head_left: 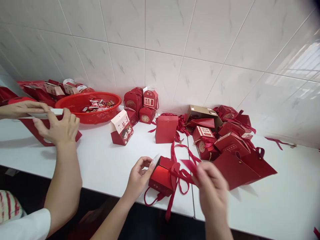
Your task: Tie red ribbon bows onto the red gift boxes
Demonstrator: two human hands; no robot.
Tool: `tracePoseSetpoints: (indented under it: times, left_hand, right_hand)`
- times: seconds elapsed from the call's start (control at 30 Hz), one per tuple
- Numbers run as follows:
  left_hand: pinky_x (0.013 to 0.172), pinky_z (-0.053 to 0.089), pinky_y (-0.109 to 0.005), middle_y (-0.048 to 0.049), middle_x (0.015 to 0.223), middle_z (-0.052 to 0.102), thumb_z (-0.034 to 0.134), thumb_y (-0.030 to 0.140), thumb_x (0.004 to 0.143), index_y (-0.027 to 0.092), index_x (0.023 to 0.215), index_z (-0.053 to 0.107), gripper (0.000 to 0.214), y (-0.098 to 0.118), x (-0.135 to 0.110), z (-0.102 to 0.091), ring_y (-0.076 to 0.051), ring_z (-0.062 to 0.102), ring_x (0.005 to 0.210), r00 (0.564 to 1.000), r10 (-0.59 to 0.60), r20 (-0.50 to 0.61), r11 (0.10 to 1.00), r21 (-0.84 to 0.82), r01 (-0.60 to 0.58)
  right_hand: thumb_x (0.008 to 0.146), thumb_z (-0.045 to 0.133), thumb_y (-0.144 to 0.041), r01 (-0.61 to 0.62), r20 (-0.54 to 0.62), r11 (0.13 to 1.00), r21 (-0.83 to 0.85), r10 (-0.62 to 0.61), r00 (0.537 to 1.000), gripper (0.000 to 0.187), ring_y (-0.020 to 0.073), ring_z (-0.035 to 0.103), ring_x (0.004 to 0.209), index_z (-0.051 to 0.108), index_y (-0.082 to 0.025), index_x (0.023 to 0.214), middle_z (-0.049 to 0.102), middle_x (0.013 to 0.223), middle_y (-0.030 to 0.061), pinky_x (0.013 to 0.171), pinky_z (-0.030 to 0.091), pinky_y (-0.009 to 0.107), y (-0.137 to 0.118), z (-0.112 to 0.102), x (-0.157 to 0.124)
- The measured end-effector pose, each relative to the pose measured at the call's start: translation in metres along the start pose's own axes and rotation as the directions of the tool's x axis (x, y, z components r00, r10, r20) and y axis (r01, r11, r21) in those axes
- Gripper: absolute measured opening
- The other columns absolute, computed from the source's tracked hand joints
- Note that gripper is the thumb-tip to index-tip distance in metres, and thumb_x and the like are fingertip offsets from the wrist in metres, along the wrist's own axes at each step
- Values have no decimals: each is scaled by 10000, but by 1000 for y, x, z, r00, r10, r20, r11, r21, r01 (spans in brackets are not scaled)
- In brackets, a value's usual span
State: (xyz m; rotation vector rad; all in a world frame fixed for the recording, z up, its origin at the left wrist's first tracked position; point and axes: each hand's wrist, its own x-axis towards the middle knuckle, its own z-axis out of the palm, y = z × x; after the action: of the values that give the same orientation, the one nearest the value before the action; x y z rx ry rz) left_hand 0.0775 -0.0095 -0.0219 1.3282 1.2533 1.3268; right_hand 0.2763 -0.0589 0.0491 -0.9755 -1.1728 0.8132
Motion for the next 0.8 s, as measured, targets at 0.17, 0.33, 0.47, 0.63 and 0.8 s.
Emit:
tracePoseSetpoints:
  times: [0.17, 0.33, 0.47, 0.63, 0.8]
  left_hand:
    - [789, 491, -257, -18, 910, 625, 655, 385, 816, 202, 923, 578, 226, 0, -3, 3, -168, 609, 901, 996, -78, 44, 980, -182, 85]
    - [793, 482, -258, -19, 916, 619, 678, 382, 795, 195, 946, 566, 266, 1, -5, 4, -166, 594, 896, 994, -102, 36, 968, -225, 108]
    - [804, 476, -256, -25, 927, 614, 673, 392, 798, 192, 954, 557, 279, 0, -7, 2, -165, 586, 909, 994, -104, 39, 970, -218, 110]
    - [803, 481, -254, 1, 910, 585, 643, 385, 840, 253, 1188, 449, 420, -5, -9, 4, -149, 587, 901, 998, -51, 35, 972, -228, 58]
    - [727, 498, -221, -12, 995, 550, 635, 373, 854, 304, 1320, 384, 534, -11, -12, 6, -142, 593, 912, 999, 2, -40, 987, -158, -8]
  right_hand:
    - [899, 519, -377, 7, 153, 938, -346, 49, 987, 242, 244, 559, 997, 596, -213, 737, 591, 993, 74, 883, 424, 391, 49, 38, 10]
    - [876, 508, -324, 1, 163, 877, -481, 89, 983, 205, 302, 486, 1202, 611, -221, 731, 578, 1170, 108, 994, 341, 484, 58, 42, 9]
    - [871, 499, -321, -2, 155, 862, -507, 93, 984, 214, 308, 494, 1209, 598, -220, 710, 584, 1165, 121, 986, 352, 491, 57, 42, 8]
    - [878, 502, -336, 7, 192, 859, -512, 106, 976, 218, 314, 461, 1258, 612, -225, 725, 601, 1182, 115, 1017, 302, 518, 58, 45, 10]
    - [889, 507, -353, 3, 227, 878, -479, 121, 966, 219, 305, 451, 1276, 620, -235, 743, 601, 1217, 97, 1033, 278, 518, 54, 46, 10]
